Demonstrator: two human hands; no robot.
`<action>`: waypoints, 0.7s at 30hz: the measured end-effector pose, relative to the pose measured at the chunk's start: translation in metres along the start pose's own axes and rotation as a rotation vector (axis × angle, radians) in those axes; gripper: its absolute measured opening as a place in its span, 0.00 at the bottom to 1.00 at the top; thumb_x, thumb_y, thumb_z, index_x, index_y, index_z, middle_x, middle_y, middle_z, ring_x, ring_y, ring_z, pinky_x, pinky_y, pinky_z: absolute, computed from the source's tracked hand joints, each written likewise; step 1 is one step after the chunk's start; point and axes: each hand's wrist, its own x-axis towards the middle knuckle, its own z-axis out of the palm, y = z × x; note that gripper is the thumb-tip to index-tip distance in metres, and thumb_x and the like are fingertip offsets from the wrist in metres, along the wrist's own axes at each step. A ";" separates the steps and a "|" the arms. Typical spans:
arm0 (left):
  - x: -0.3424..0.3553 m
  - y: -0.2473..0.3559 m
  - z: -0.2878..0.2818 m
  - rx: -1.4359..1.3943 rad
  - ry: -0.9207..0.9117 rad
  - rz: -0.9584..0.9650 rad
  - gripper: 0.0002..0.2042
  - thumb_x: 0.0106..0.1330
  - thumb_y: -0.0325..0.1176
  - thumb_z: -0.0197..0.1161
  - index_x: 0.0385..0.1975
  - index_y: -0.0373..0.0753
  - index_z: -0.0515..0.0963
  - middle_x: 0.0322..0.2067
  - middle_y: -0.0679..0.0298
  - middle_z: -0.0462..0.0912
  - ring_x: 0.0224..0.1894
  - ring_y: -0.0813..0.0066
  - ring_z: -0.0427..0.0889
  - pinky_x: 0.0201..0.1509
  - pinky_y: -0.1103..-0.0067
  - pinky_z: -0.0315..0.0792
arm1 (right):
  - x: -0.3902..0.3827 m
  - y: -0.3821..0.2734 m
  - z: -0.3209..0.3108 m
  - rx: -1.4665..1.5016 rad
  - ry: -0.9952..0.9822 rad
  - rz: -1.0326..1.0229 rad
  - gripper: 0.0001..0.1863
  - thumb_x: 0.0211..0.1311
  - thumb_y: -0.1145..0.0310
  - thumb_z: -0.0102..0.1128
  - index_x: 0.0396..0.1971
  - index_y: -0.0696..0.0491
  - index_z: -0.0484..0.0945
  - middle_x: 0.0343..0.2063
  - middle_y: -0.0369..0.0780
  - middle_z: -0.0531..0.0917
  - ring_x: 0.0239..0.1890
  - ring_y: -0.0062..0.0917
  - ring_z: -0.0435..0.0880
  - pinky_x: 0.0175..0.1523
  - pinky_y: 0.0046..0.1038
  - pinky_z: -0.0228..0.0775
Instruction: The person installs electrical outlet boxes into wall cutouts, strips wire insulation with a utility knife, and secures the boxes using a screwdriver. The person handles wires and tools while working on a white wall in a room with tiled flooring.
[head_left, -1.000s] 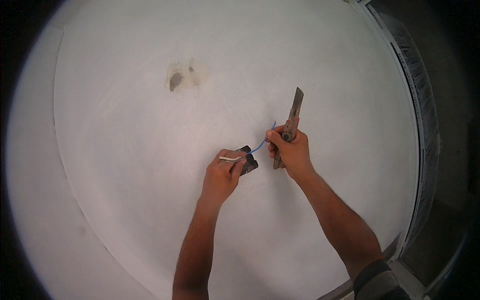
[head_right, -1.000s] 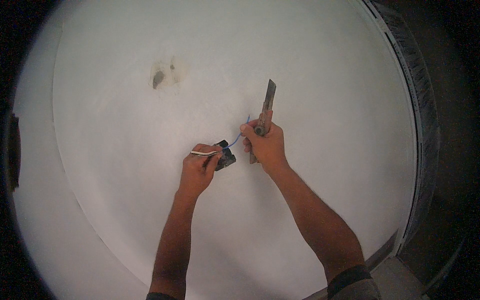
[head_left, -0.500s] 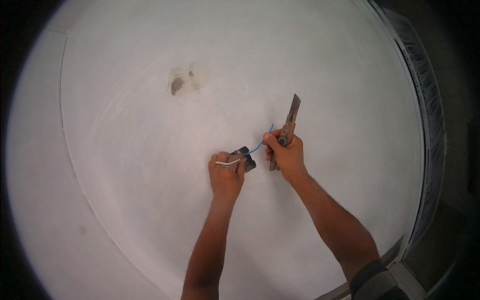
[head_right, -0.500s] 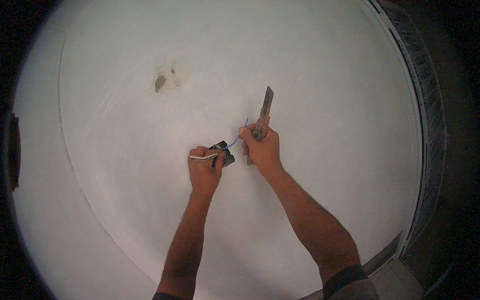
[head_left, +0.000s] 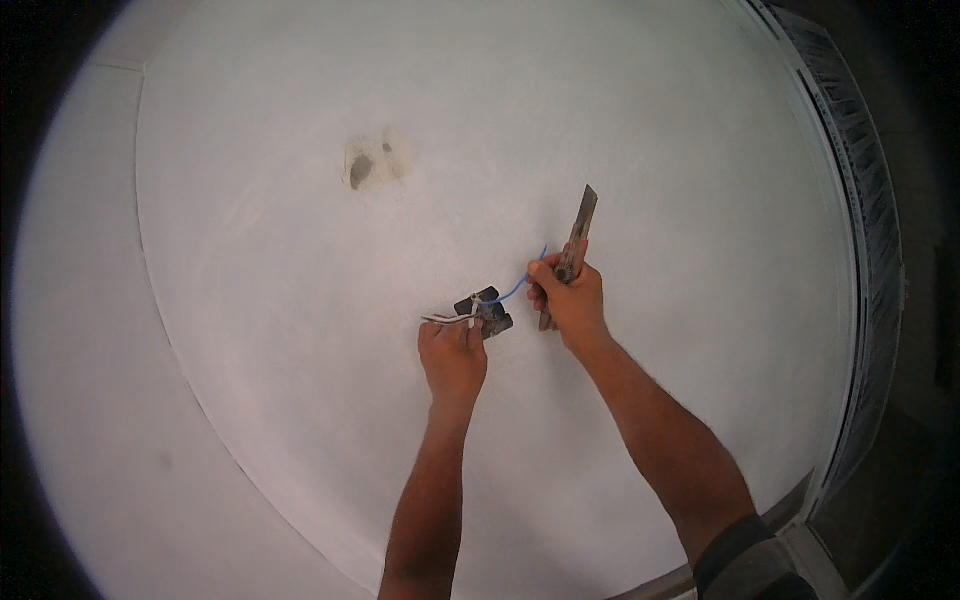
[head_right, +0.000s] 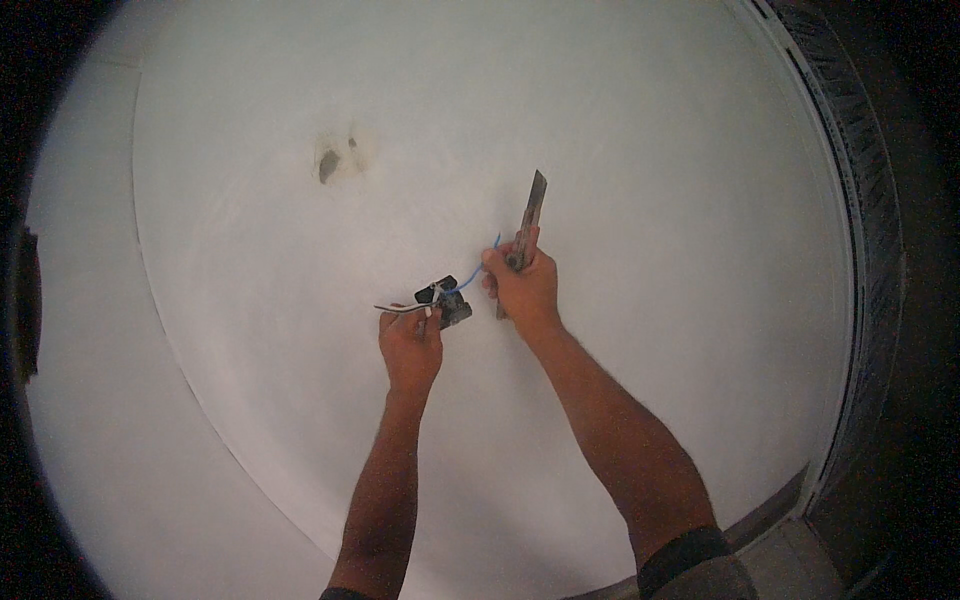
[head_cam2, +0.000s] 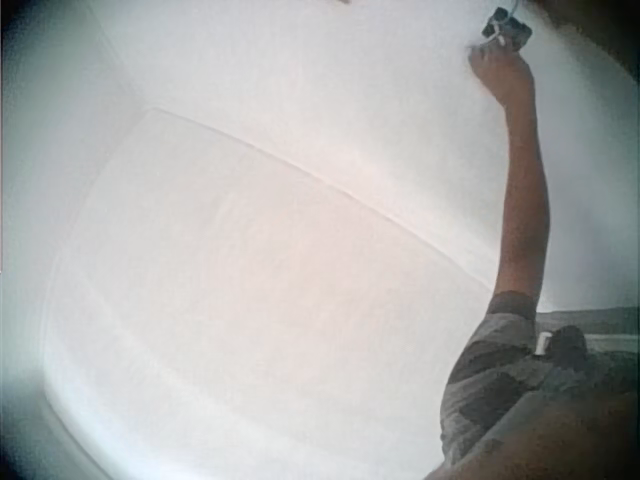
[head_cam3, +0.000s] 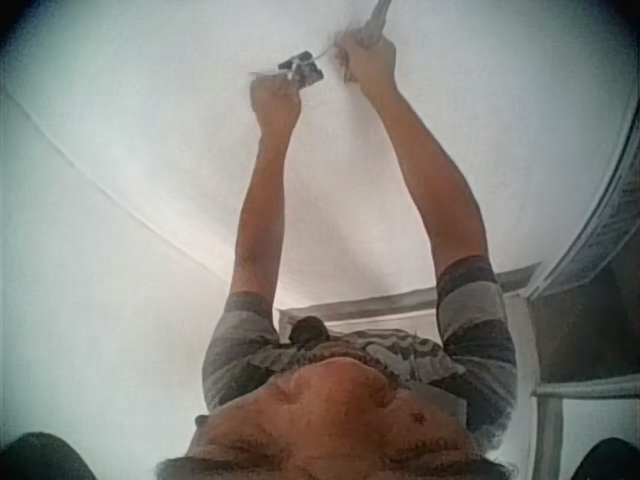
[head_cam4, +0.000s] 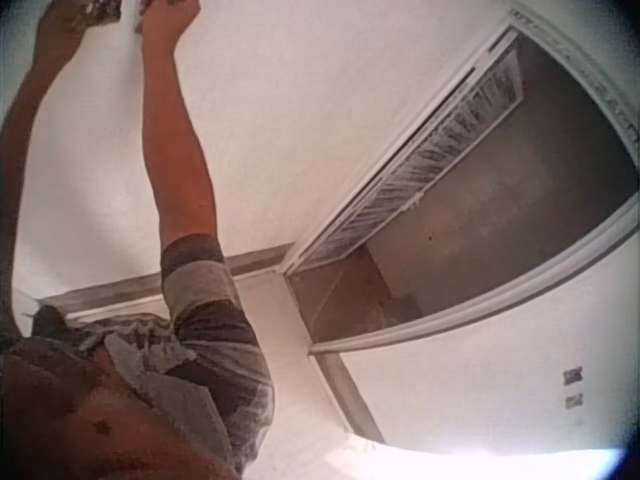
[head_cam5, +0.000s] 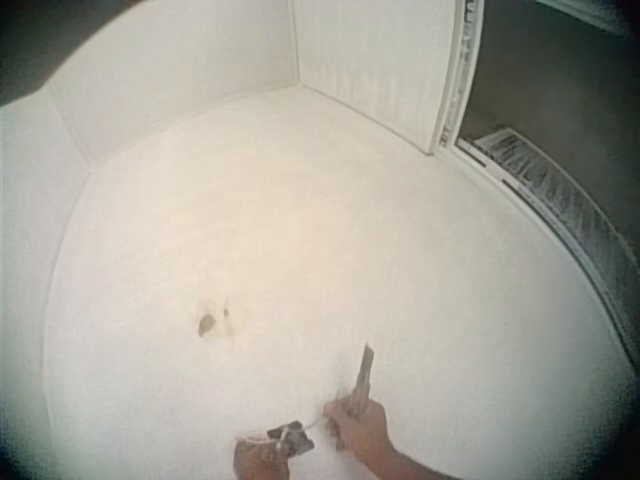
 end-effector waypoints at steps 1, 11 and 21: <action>-0.001 0.000 -0.001 -0.029 0.035 0.001 0.06 0.60 0.28 0.72 0.26 0.33 0.82 0.30 0.54 0.82 0.36 0.53 0.79 0.40 0.60 0.71 | 0.002 0.002 -0.001 -0.007 -0.001 0.001 0.09 0.66 0.69 0.69 0.35 0.57 0.77 0.28 0.39 0.84 0.26 0.20 0.83 0.29 0.24 0.76; -0.084 0.029 -0.102 -0.488 -0.475 -0.098 0.08 0.59 0.30 0.75 0.23 0.37 0.82 0.26 0.61 0.81 0.31 0.65 0.78 0.37 0.71 0.72 | 0.005 0.004 -0.005 0.056 -0.077 -0.022 0.09 0.66 0.69 0.69 0.35 0.57 0.78 0.27 0.38 0.83 0.24 0.20 0.82 0.27 0.23 0.74; -0.018 0.013 -0.099 -0.983 -0.566 -0.978 0.28 0.78 0.56 0.51 0.45 0.31 0.82 0.34 0.55 0.86 0.35 0.68 0.84 0.42 0.73 0.79 | -0.040 -0.006 0.003 -0.204 -0.244 -0.075 0.11 0.66 0.64 0.71 0.38 0.56 0.83 0.24 0.34 0.83 0.23 0.16 0.79 0.27 0.22 0.73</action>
